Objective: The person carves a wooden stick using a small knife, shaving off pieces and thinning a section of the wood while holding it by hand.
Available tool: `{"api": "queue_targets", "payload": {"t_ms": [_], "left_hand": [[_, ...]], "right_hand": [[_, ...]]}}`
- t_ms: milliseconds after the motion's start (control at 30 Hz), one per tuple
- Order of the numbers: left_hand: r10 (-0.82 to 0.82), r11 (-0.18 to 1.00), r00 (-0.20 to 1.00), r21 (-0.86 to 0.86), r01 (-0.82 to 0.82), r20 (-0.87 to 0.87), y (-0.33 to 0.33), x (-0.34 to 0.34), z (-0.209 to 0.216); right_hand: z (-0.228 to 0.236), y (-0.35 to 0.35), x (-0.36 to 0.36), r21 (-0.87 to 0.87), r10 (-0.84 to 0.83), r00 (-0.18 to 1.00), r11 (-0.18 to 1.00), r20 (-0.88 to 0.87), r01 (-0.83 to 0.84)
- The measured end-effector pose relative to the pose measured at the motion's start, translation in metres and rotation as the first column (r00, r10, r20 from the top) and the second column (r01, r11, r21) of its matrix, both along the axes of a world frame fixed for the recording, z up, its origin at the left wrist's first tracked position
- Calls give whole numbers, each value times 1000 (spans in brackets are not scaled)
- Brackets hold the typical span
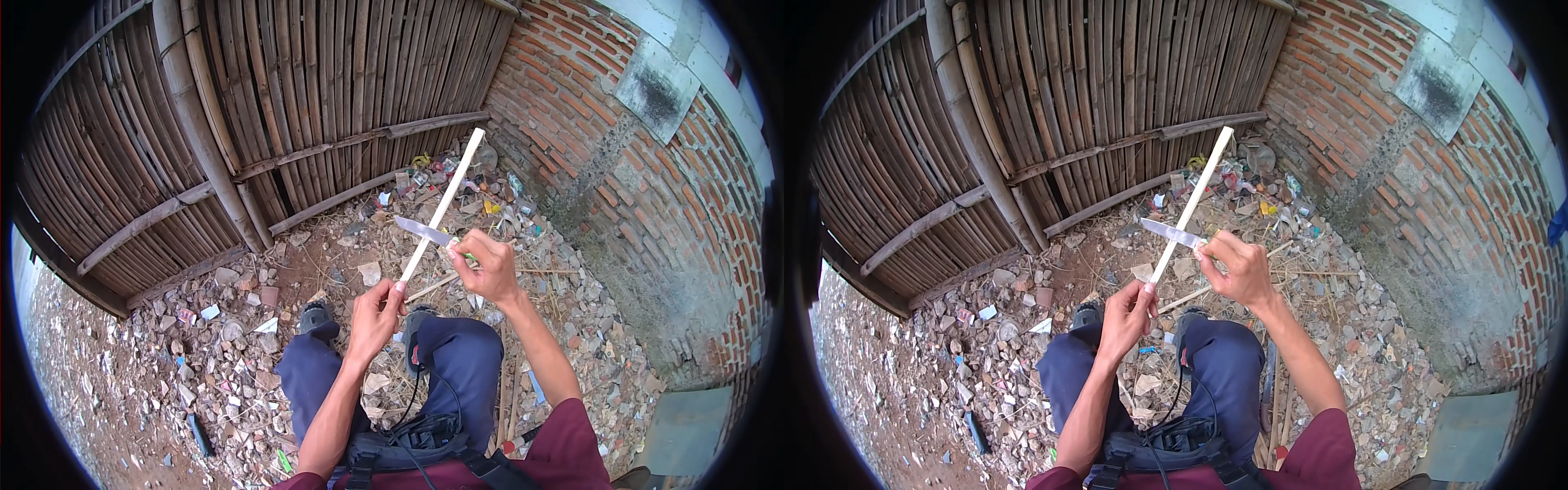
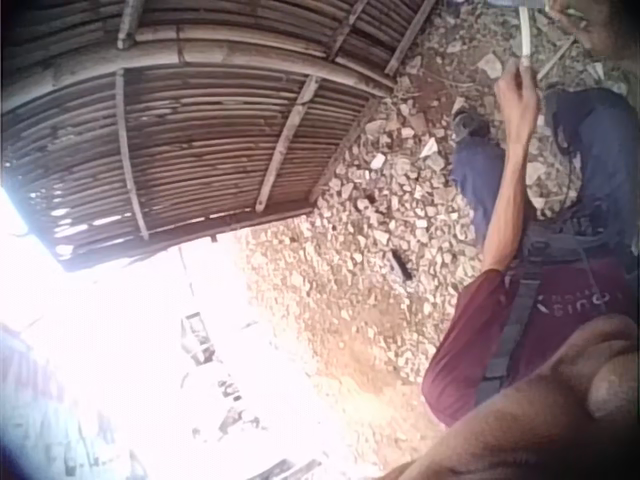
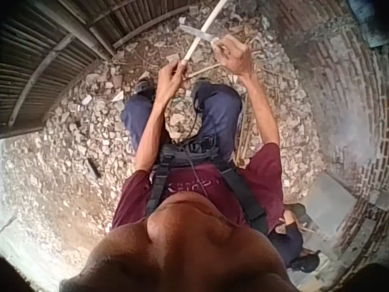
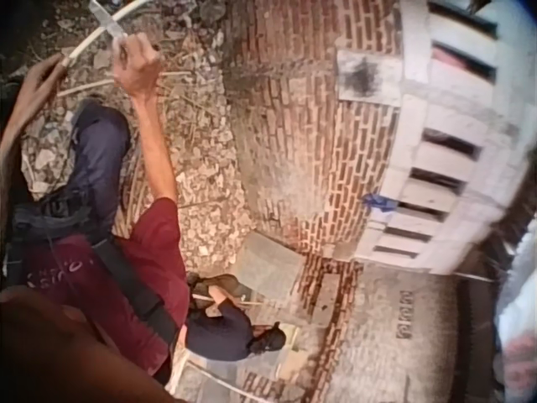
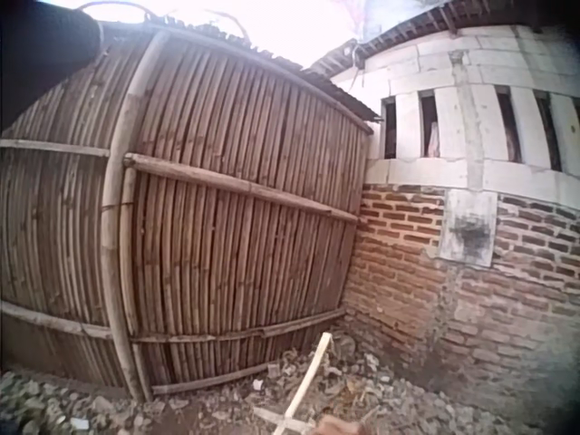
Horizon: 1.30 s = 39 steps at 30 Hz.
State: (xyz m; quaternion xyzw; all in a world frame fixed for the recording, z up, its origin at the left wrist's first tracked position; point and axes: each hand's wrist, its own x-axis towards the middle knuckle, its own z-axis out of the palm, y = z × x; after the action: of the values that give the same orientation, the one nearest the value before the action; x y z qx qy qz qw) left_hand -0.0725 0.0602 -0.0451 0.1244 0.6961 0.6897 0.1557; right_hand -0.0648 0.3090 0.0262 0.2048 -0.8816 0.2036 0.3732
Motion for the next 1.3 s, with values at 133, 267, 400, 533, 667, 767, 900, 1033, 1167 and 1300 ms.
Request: {"api": "queue_targets", "payload": {"t_ms": [133,267,400,533,667,767,900,1033,1167,1300], "left_hand": [[-8,1000,992,-3,8,-124,2,0,-2],[18,990,995,144,-3,-103,8,3,-8],[-37,984,996,169,51,-85,6,5,-2],[23,994,985,108,-4,-172,9,5,-8],[63,998,979,31,-58,-194,9,7,5],[85,996,972,19,-83,-217,10,7,1],[98,995,964,37,-92,-246,12,5,-1],[108,994,966,57,-97,-235,12,6,4],[107,994,961,24,-104,-255,12,6,-4],[57,997,964,-43,-71,-261,14,9,-7]], "right_hand": [[-2,-7,5,13,34,999,999,43,-34],[-2,-12,12,-7,54,997,999,62,-54],[-1,-13,18,18,52,996,998,70,-54],[3,-15,19,68,34,998,997,46,-37],[4,-14,16,103,4,1000,995,11,-5],[6,-13,15,97,9,1000,995,3,-9],[7,-9,12,102,9,1000,995,24,-11],[8,-11,10,128,19,1000,992,-23,-16],[11,2,-1,108,-68,995,991,-78,77],[32,46,-25,69,-154,974,984,-167,167]]}}
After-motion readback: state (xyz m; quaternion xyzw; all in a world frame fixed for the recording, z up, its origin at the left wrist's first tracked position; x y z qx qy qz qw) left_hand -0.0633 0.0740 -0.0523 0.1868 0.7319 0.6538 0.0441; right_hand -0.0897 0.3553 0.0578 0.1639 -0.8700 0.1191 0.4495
